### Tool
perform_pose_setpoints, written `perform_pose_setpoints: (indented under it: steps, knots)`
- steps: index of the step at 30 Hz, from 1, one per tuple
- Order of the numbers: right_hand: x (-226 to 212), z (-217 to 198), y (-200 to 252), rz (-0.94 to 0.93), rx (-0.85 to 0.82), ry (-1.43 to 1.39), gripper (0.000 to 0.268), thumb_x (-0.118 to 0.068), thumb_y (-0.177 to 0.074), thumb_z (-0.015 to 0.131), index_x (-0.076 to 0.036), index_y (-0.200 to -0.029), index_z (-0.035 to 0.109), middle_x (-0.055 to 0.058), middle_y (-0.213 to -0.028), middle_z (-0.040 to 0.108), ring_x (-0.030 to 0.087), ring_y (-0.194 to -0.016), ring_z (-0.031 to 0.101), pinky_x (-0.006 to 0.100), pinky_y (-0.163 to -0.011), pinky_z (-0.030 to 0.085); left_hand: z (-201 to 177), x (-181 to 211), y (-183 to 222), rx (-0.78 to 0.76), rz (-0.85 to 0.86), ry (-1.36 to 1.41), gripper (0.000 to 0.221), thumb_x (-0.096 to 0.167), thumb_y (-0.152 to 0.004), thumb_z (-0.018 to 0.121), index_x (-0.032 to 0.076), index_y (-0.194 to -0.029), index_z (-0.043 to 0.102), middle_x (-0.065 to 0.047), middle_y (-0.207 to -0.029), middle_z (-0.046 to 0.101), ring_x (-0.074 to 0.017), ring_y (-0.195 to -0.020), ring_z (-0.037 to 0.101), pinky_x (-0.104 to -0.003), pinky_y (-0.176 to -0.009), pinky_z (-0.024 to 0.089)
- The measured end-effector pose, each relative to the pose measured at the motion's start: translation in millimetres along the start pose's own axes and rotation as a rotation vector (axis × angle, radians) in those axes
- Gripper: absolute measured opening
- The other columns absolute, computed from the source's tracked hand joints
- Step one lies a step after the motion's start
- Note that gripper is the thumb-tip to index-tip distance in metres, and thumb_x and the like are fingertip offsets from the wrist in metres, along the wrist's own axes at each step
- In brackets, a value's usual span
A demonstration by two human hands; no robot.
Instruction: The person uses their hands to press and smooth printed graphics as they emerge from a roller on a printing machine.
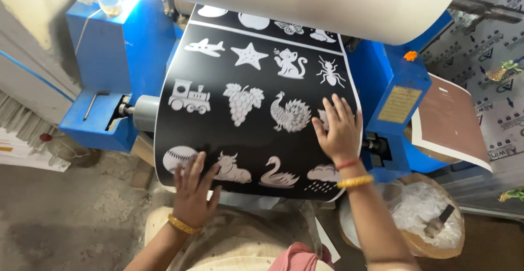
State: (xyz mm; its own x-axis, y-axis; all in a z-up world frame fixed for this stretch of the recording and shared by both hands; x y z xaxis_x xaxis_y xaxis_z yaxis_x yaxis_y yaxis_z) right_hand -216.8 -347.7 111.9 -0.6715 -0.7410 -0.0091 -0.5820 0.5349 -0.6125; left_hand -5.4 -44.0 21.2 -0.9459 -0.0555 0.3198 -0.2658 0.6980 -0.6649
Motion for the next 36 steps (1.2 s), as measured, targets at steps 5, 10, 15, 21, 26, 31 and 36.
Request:
perform_pose_setpoints:
  steps: [5,10,15,21,26,31,36]
  knots:
    - [-8.2,-17.3,66.0,-0.070,0.138,-0.042,0.056,-0.037,-0.102,0.056,-0.007,-0.149,0.053,0.018,-0.159,0.045,0.038,-0.147,0.042,0.058,-0.123,0.021,26.2,49.3,-50.5,-0.125,0.178,0.136,0.054,0.023,-0.088,0.065,0.010,-0.140,0.058,-0.019,-0.158,0.040,-0.0372,-0.145,0.040,-0.058,-0.121,0.024]
    - [-14.0,-10.6,119.7,0.001,0.084,-0.108,0.062,-0.035,-0.096,0.059,-0.007,-0.150,0.048,0.016,-0.157,0.045,0.038,-0.147,0.039,0.058,-0.123,0.019,57.9,99.8,-95.8,-0.235,0.326,0.215,0.052,0.026,-0.087,0.068,0.010,-0.136,0.062,-0.014,-0.156,0.044,-0.0319,-0.145,0.041,-0.058,-0.119,0.024]
    - [-16.6,5.0,162.1,0.005,0.102,-0.123,0.064,-0.037,-0.093,0.060,-0.008,-0.148,0.048,0.018,-0.156,0.044,0.039,-0.146,0.038,0.060,-0.122,0.016,92.2,147.3,-126.4,-0.358,0.448,0.279,0.056,0.031,-0.086,0.071,0.009,-0.137,0.062,-0.017,-0.159,0.041,-0.0331,-0.147,0.038,-0.057,-0.121,0.021]
    - [-20.6,26.7,210.1,0.021,0.087,-0.153,0.063,-0.039,-0.091,0.062,-0.013,-0.146,0.051,0.017,-0.155,0.043,0.040,-0.145,0.036,0.062,-0.121,0.014,112.4,148.2,-182.7,-0.450,0.356,0.154,0.065,0.043,-0.089,0.068,0.009,-0.143,0.055,-0.018,-0.159,0.037,-0.0329,-0.148,0.033,-0.051,-0.121,0.021]
    - [-23.8,33.3,226.8,0.019,0.042,-0.118,0.060,-0.040,-0.087,0.065,-0.019,-0.142,0.056,0.018,-0.155,0.042,0.039,-0.146,0.034,0.062,-0.120,0.012,99.3,79.6,-226.8,-0.578,0.139,-0.111,0.065,0.054,-0.097,0.052,0.017,-0.149,0.043,-0.014,-0.161,0.029,-0.0284,-0.150,0.024,-0.050,-0.121,0.014]
    - [-33.2,15.5,200.8,-0.023,0.058,-0.167,0.058,-0.037,-0.087,0.065,-0.017,-0.142,0.057,0.017,-0.156,0.041,0.036,-0.148,0.032,0.060,-0.122,0.010,59.3,-17.6,-226.3,-0.555,-0.158,-0.288,0.069,0.060,-0.097,0.043,0.018,-0.153,0.040,-0.005,-0.164,0.030,-0.0217,-0.152,0.023,-0.049,-0.123,0.013]
    - [-55.8,-6.4,155.4,-0.085,0.022,-0.167,0.057,-0.032,-0.092,0.065,-0.012,-0.145,0.054,0.016,-0.160,0.040,0.036,-0.150,0.032,0.061,-0.122,0.008,12.2,-91.8,-176.7,-0.241,-0.250,-0.359,0.067,0.058,-0.102,0.044,0.014,-0.153,0.044,-0.006,-0.162,0.039,-0.0242,-0.151,0.029,-0.062,-0.121,0.011]
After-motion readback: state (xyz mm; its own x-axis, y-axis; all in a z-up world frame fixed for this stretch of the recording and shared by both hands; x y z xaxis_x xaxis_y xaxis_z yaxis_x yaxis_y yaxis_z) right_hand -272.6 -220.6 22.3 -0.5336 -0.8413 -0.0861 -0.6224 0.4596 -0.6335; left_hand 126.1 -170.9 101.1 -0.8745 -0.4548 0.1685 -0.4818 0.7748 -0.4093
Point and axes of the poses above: each hand's wrist, its own y-axis away from the middle knuckle, its own z-axis out of the palm, x = y × z, the point moved 6 cm from there along -y, towards the middle knuckle
